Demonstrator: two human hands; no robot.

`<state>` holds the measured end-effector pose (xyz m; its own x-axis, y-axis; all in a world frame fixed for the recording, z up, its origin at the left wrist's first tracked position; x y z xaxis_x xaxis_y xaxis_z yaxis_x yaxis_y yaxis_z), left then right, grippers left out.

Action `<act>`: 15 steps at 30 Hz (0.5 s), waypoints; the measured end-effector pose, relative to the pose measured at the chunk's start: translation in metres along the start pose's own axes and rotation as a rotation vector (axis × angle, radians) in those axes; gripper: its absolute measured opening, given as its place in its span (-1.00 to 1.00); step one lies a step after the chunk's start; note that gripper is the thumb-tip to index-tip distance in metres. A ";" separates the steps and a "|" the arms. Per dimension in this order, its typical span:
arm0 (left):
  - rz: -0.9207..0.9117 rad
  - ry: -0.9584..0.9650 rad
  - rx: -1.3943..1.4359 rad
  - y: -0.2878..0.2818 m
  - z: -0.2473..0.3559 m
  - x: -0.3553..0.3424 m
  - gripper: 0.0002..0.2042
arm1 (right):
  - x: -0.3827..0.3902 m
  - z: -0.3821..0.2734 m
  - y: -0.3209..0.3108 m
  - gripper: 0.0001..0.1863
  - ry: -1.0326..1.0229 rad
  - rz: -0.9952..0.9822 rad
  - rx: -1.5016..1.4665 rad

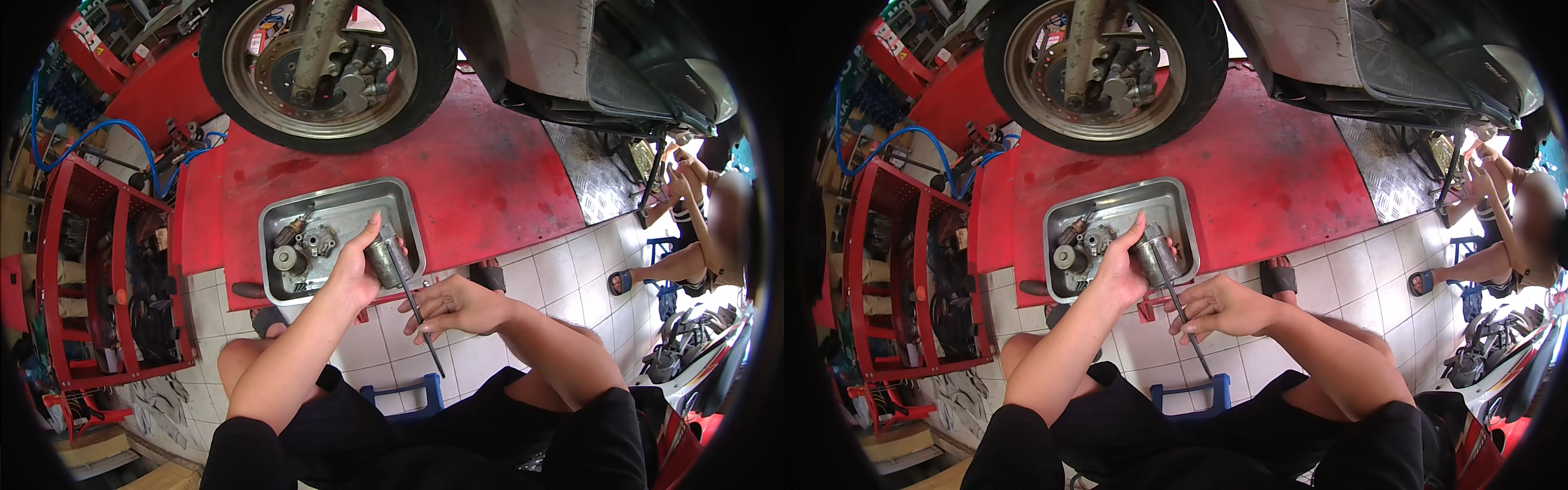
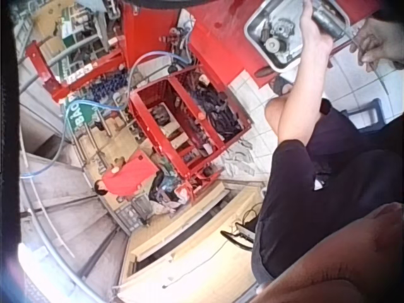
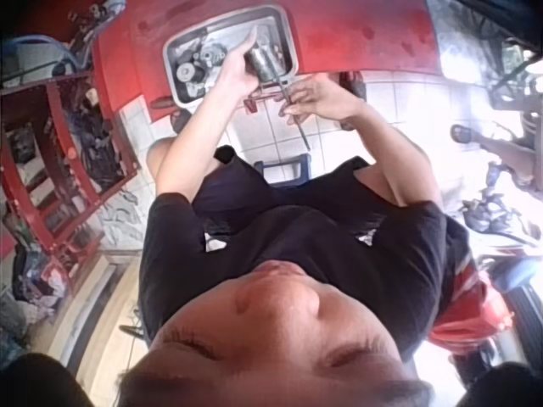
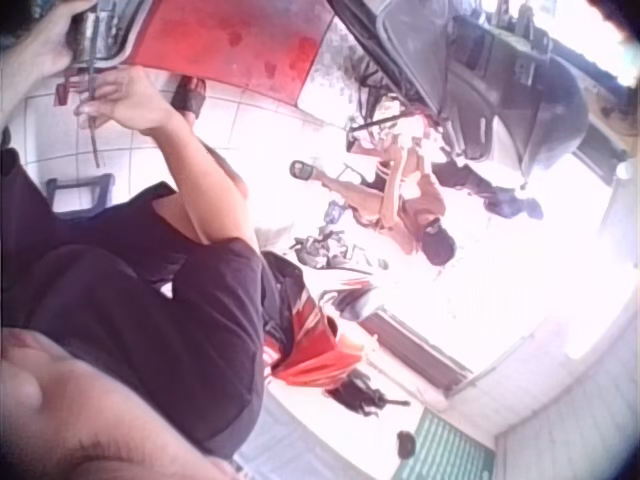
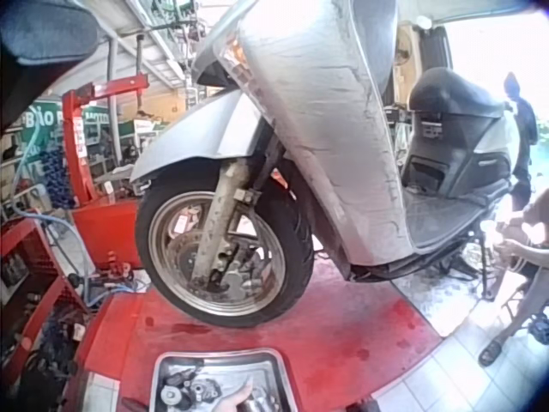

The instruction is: The person disassembles a cylindrical scooter part using a screwdriver, removes internal components, and places them in a metal tray. They then reassemble the part by inserting the components back into the housing.

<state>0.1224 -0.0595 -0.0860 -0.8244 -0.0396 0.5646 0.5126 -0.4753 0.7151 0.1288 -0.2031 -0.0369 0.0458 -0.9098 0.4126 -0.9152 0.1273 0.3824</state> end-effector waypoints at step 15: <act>-0.002 0.003 0.008 0.001 0.000 0.003 -0.51 | -0.012 0.012 0.006 -0.48 -0.048 -0.043 -0.135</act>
<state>0.1202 -0.0604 -0.0836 -0.8262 -0.0409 0.5619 0.5126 -0.4684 0.7196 0.1181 -0.1965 -0.0496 0.0616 -0.9330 0.3546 -0.8505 0.1368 0.5078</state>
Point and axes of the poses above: each hand's wrist, its own x-axis away from the middle knuckle, its own y-axis out of the palm, z = x × y, the point moved 8 cm from there along -x, towards the middle knuckle, and after that the axes turned 8 degrees about -z, right-handed, at the moved point
